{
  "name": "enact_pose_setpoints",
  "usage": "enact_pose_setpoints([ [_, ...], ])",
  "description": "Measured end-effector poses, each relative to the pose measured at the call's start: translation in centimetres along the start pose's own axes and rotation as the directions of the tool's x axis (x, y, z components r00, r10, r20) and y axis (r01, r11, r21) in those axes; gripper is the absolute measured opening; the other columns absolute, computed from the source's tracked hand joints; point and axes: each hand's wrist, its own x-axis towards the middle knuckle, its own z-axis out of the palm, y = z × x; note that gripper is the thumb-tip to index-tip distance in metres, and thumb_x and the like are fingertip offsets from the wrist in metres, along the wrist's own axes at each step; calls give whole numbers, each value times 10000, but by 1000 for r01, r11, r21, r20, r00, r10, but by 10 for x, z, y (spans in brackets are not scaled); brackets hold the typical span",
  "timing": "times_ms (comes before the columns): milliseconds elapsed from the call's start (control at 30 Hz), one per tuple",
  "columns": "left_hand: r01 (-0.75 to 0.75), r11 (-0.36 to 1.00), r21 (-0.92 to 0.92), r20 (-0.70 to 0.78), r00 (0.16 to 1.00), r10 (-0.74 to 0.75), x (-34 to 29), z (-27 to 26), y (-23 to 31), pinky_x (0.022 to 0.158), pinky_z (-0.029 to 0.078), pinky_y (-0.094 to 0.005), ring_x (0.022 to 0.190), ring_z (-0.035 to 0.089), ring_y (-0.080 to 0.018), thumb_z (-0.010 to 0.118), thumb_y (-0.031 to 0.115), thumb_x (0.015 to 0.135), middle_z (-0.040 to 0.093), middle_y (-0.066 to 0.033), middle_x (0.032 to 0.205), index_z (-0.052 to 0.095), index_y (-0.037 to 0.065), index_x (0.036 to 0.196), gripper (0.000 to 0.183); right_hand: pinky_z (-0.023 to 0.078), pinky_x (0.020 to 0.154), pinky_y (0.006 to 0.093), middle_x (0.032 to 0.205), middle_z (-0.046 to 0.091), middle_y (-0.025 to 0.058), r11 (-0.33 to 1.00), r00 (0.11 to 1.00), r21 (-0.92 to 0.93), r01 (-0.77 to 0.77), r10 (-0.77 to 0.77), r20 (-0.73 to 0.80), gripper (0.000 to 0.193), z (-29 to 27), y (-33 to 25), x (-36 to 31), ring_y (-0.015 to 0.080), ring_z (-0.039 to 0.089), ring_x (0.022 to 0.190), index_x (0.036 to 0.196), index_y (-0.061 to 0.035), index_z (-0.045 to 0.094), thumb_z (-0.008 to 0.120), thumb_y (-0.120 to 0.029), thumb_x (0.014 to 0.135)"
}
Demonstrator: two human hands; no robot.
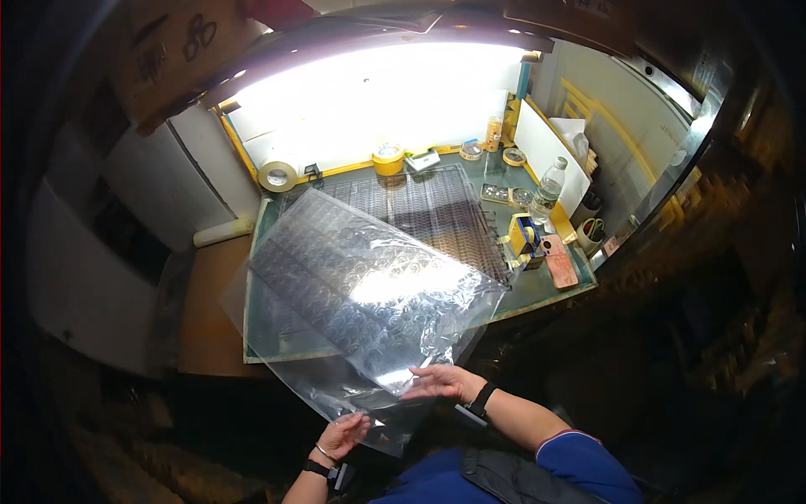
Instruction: Packaging a large printed film sheet into a plastic bag and sealing it with yellow adhesive tape.
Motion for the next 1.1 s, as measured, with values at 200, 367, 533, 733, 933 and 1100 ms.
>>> enact_pose_setpoints([
  [200,-51,998,48,42,998,49,-4,-7,1,670,518,-265,745,623,-159,589,113,848,640,-73,837,604,24,913,111,487,885,277,1097,536,165,999,996,38,29,-26,-85,292,-6,31,25,240,556,1009,1092,101,478,571,-7,838],
  [367,-71,985,157,-67,994,82,-18,8,5,632,513,-258,708,619,-142,610,105,835,637,-72,826,606,24,904,106,519,740,187,989,614,124,978,976,-44,204,-206,-64,260,-8,23,32,146,610,895,1077,77,535,573,13,828],
  [533,-96,988,120,-53,993,103,-16,-1,4,641,511,-245,710,617,-140,625,115,826,635,-68,826,604,23,916,130,527,641,190,857,637,115,829,876,-553,84,-326,-355,156,39,28,26,142,629,759,865,55,604,679,-38,764],
  [733,-42,983,181,-37,998,50,-10,-3,-1,641,478,-230,717,587,-115,606,150,848,620,-41,819,605,40,913,128,531,539,284,884,602,205,735,756,-663,143,-514,-406,481,41,37,20,259,652,705,1046,194,427,704,-61,747],
  [933,-12,1000,6,55,998,12,-6,-5,-11,838,469,-347,922,602,-197,577,152,855,639,-82,961,615,48,905,121,462,510,238,713,615,51,677,855,-736,-34,-361,-372,241,52,31,-12,123,576,581,830,27,623,732,-168,742],
  [1100,37,969,-246,120,993,-8,6,-1,-31,848,486,-346,1026,570,-222,585,109,848,587,-130,1101,578,22,977,156,464,539,233,666,619,36,211,891,-873,-440,-21,-454,285,18,18,-69,103,582,583,714,-21,627,718,-289,751],
])
